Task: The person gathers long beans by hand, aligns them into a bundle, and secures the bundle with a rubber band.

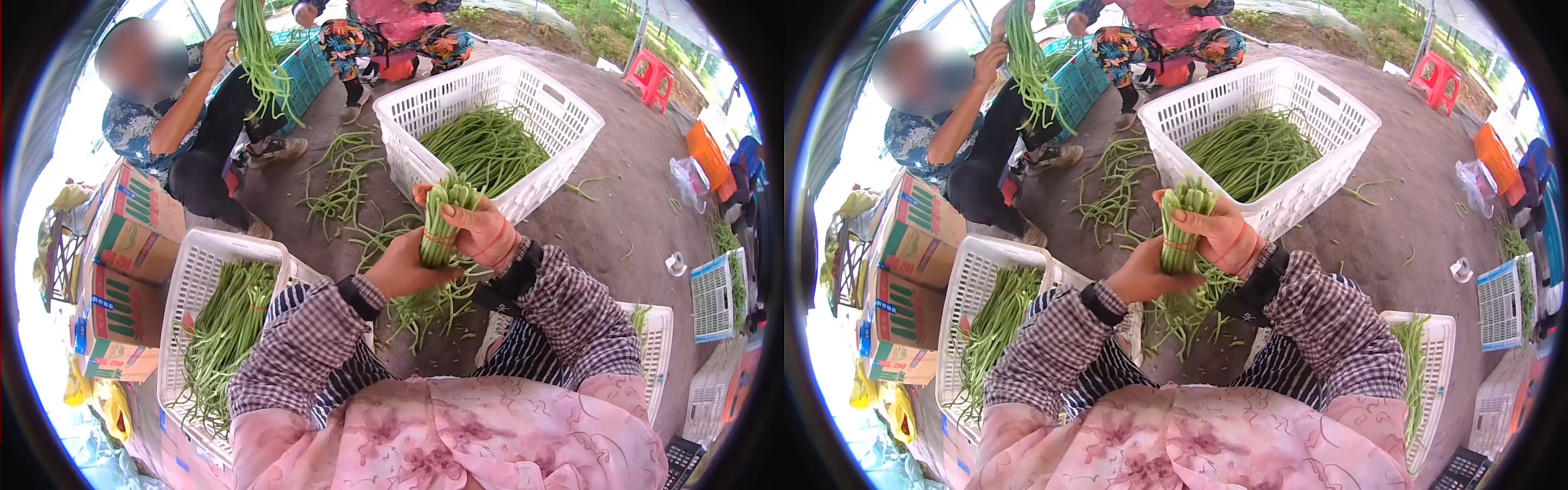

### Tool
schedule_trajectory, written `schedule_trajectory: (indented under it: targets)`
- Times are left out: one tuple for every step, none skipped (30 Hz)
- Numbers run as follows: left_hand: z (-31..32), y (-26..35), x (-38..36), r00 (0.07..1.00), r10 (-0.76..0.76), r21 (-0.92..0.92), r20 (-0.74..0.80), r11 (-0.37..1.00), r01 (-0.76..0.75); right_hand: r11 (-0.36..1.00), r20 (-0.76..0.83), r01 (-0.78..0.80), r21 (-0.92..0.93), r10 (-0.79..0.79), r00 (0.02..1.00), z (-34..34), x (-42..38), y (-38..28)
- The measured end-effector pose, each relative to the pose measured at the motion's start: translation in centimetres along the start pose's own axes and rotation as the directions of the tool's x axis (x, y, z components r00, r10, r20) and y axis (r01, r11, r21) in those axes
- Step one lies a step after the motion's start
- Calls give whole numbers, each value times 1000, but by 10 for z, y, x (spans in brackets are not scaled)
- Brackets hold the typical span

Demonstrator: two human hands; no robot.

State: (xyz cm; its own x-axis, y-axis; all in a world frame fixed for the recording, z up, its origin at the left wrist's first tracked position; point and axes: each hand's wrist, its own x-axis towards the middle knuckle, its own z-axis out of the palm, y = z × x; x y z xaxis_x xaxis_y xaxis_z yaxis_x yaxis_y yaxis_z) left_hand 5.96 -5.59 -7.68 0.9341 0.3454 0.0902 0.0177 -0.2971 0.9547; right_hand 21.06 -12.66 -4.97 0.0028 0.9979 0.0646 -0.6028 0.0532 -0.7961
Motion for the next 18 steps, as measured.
schedule_trajectory:
  targets:
    - [3,-1,2,998,12,-71,-62,997,-16,997,40,72,-9,-72,997,-3,4,3]
    - [1,-1,2,998,13,-67,-65,998,-17,989,81,146,-15,-144,986,-3,7,5]
    - [-2,5,2,998,-45,-223,-48,974,33,985,82,161,58,-166,983,5,7,-1]
    - [-6,11,2,995,-98,-370,-25,926,82,985,91,164,59,-169,981,5,9,-5]
    - [-8,15,1,992,-116,-456,-56,887,78,980,155,182,-77,-168,973,4,11,-10]
    - [-12,13,1,992,-113,-446,-63,892,73,956,218,206,-210,-160,963,1,12,-14]
    - [-15,9,1,987,-107,-564,-119,825,21,956,282,104,-275,-23,959,-8,14,-10]
    - [-18,6,2,979,-107,-669,-173,742,-37,955,291,112,-274,-28,956,-13,11,1]
    - [-20,18,2,974,-114,-715,-196,696,-62,949,278,63,-309,27,960,-5,3,13]
    - [-23,18,3,974,-110,-709,-196,702,-64,939,262,14,-343,81,962,0,-3,22]
    - [-27,16,5,984,-67,-756,-162,649,-80,939,264,21,-342,75,962,1,-3,29]
    - [-29,16,6,991,-23,-802,-131,590,-92,902,240,56,-428,54,969,1,-3,35]
    - [-31,17,7,991,9,-799,-130,591,-110,856,218,85,-509,32,975,2,-3,39]
    - [-36,19,7,991,10,-797,-133,593,-113,856,222,87,-510,32,975,2,-4,40]
    - [-40,23,6,988,21,-814,-155,564,-140,800,197,18,-600,126,972,2,-7,38]
    - [-43,24,5,983,32,-829,-179,533,-169,728,163,-48,-683,217,962,4,-9,35]
    - [-42,23,6,981,28,-819,-194,546,-177,735,130,-62,-675,202,971,8,-11,34]
    - [-43,26,4,979,28,-818,-201,546,-183,734,135,-62,-677,206,969,8,-11,35]
